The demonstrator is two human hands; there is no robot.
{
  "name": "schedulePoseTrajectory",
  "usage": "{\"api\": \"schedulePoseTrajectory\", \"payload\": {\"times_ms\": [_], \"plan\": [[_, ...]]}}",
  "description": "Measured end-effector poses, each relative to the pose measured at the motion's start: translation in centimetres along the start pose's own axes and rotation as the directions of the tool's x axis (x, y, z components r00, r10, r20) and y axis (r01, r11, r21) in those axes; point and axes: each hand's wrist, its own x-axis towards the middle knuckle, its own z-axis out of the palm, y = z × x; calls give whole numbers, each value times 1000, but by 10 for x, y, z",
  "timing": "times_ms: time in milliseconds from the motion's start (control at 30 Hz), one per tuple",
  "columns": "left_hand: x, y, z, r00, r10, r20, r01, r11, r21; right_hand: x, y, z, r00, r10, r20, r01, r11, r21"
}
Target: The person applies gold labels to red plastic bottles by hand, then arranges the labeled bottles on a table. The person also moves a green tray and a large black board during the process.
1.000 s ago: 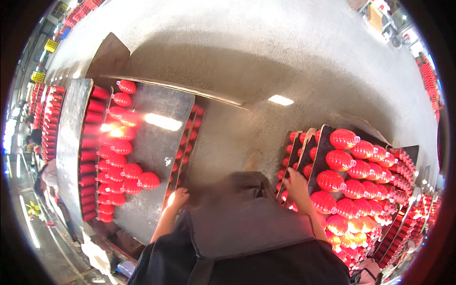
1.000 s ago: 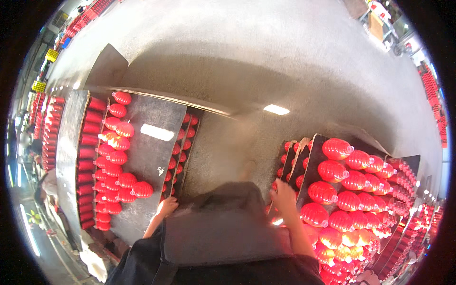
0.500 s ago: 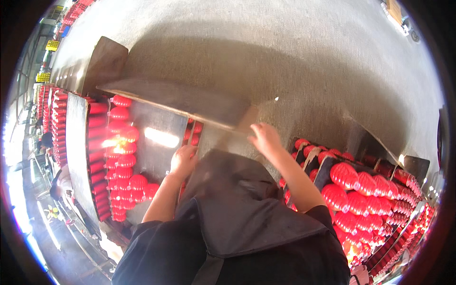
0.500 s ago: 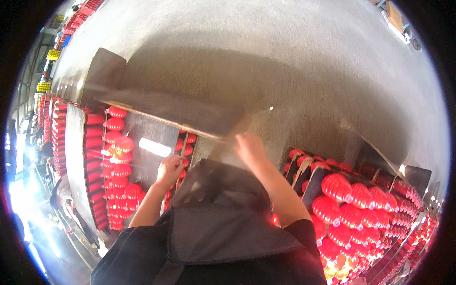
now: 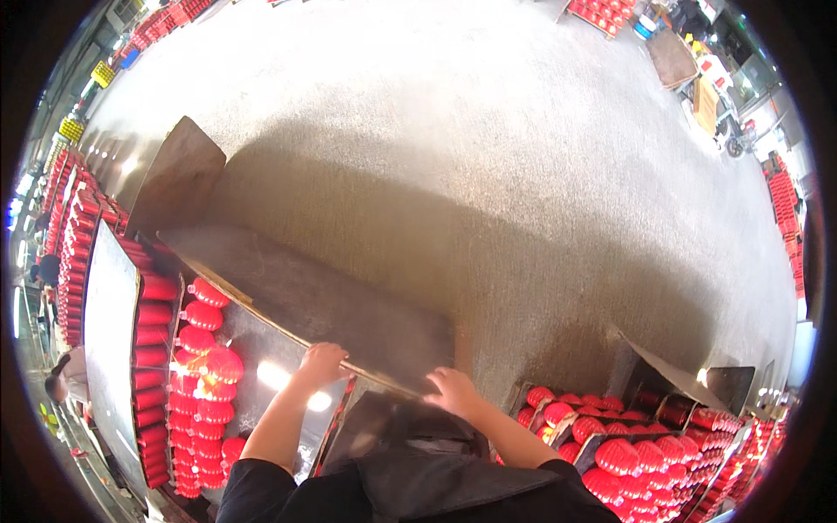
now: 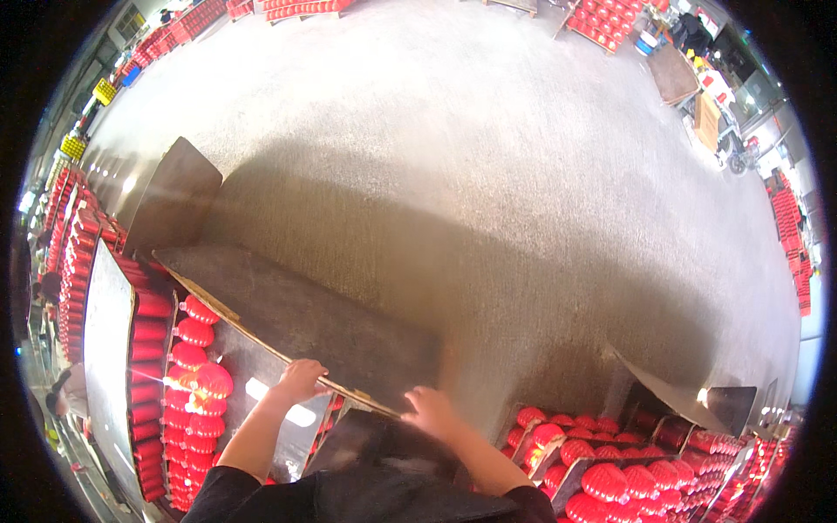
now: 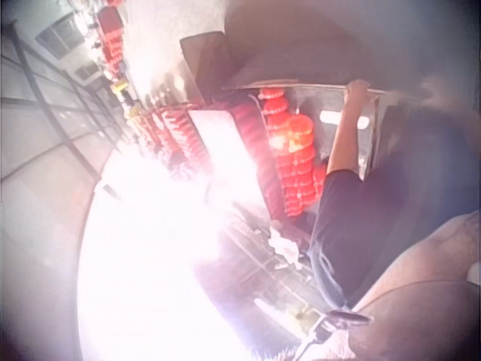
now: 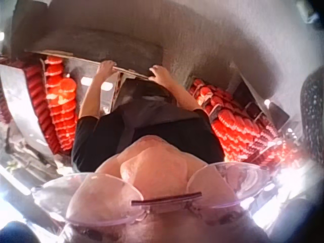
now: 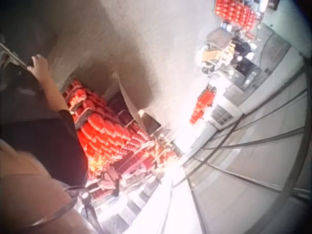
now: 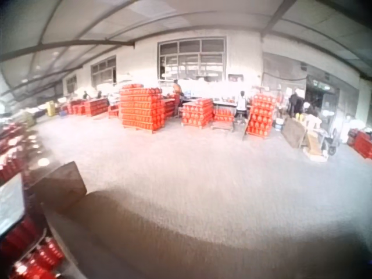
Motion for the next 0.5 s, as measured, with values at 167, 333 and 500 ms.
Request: {"api": "schedulePoseTrajectory", "payload": {"times_ms": [167, 333, 500], "plan": [[10, -26, -10, 960, 205, -189, -206, 978, 10, 3, -14, -3, 985, -156, 76, 172, 942, -290], [27, -37, -22, 941, 213, -262, -222, 975, -3, 13, -33, -17, 994, -78, -77, 58, 971, -234], [54, -29, -34, 817, 258, -516, -242, 965, 99, 62, -43, -28, 953, -14, -302, -34, 987, -155]]}}
